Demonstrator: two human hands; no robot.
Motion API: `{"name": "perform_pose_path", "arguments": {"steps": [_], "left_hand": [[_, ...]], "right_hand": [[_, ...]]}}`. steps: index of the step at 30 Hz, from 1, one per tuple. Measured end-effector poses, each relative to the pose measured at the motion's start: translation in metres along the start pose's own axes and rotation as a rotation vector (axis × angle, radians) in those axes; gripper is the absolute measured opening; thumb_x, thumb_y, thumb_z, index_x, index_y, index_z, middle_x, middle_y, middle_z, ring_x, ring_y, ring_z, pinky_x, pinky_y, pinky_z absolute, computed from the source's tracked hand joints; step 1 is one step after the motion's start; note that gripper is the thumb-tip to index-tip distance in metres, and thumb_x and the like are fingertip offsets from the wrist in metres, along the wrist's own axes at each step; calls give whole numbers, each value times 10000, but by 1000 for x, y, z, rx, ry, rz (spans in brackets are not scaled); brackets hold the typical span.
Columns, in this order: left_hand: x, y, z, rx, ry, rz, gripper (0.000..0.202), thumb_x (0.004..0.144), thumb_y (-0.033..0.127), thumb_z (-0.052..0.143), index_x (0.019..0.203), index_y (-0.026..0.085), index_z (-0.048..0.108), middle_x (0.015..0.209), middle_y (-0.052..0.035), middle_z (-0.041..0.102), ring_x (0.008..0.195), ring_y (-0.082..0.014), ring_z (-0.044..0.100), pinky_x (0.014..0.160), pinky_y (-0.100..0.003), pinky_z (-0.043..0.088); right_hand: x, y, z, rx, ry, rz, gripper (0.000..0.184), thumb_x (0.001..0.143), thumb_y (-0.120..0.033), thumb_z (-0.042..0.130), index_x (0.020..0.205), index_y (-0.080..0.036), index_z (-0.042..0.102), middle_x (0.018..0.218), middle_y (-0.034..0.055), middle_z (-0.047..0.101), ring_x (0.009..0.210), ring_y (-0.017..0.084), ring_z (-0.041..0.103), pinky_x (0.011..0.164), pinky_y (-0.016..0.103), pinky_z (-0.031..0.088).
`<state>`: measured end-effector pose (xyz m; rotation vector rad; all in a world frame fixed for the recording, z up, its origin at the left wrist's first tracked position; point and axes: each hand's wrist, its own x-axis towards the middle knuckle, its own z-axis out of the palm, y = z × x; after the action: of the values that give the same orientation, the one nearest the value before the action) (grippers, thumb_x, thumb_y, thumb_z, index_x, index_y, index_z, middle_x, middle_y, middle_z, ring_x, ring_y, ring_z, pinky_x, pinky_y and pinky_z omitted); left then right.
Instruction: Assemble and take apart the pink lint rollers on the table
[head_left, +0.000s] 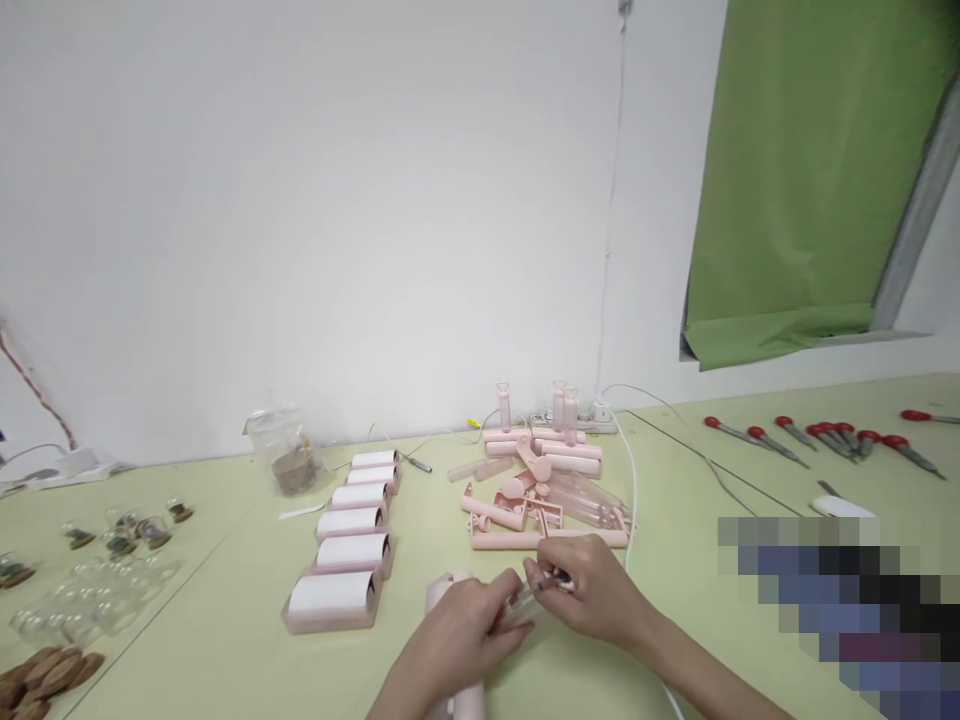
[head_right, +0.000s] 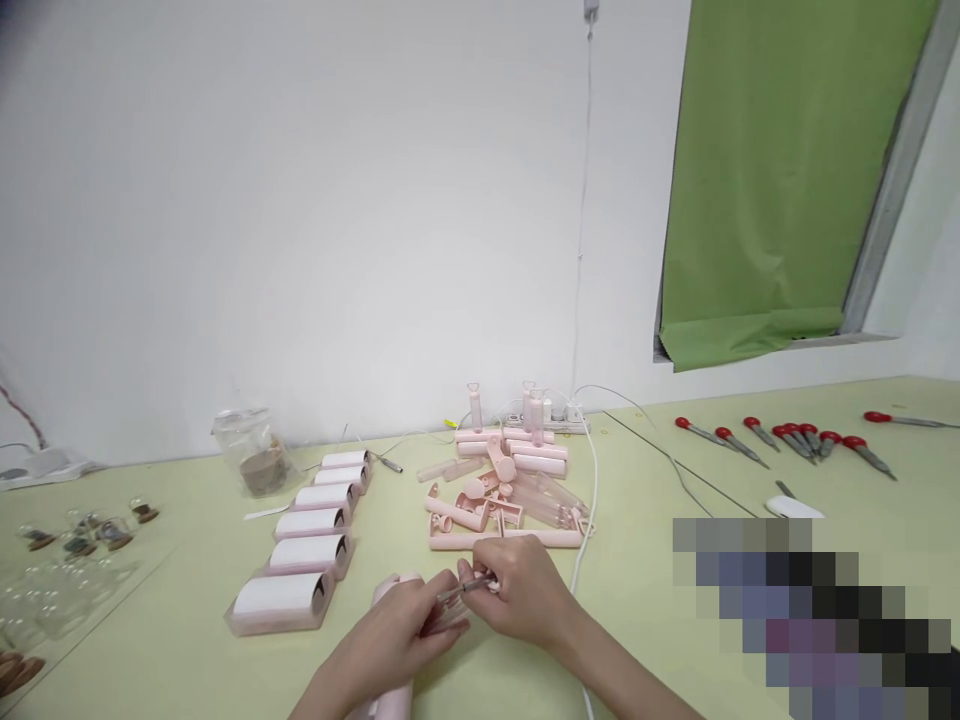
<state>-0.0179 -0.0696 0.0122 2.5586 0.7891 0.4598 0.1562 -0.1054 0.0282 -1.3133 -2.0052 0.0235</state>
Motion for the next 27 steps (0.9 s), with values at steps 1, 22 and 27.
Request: {"name": "perform_pose_path", "arguments": {"steps": [1,22,27], "left_hand": [[0,0,-1,-23,-11,-5,59,785,295,453,785,237,451,568,60,436,546,-118,399,508,-202,260],[10,-16,15,-465,345,-35,265,862,287,300,1103,181,270,994,-80,475,920,-174,473,839,-322,353],[4,-27,-5,-315,436,-28,556,710,313,570,1194,193,323,1190,-108,408,1132,-244,343,973,-398,241]], "right_hand": [[4,1,-3,16,-42,-38,279,733,-228,410,488,-211,278,433,-46,346,414,92,295,441,235,212],[141,62,37,-292,-389,341,267,842,-284,490,1074,-153,508,1063,59,546,875,169,561,739,370,473],[138,59,36,-411,-445,360,279,841,-284,491,1087,-153,502,1089,66,535,908,183,551,759,386,465]]}}
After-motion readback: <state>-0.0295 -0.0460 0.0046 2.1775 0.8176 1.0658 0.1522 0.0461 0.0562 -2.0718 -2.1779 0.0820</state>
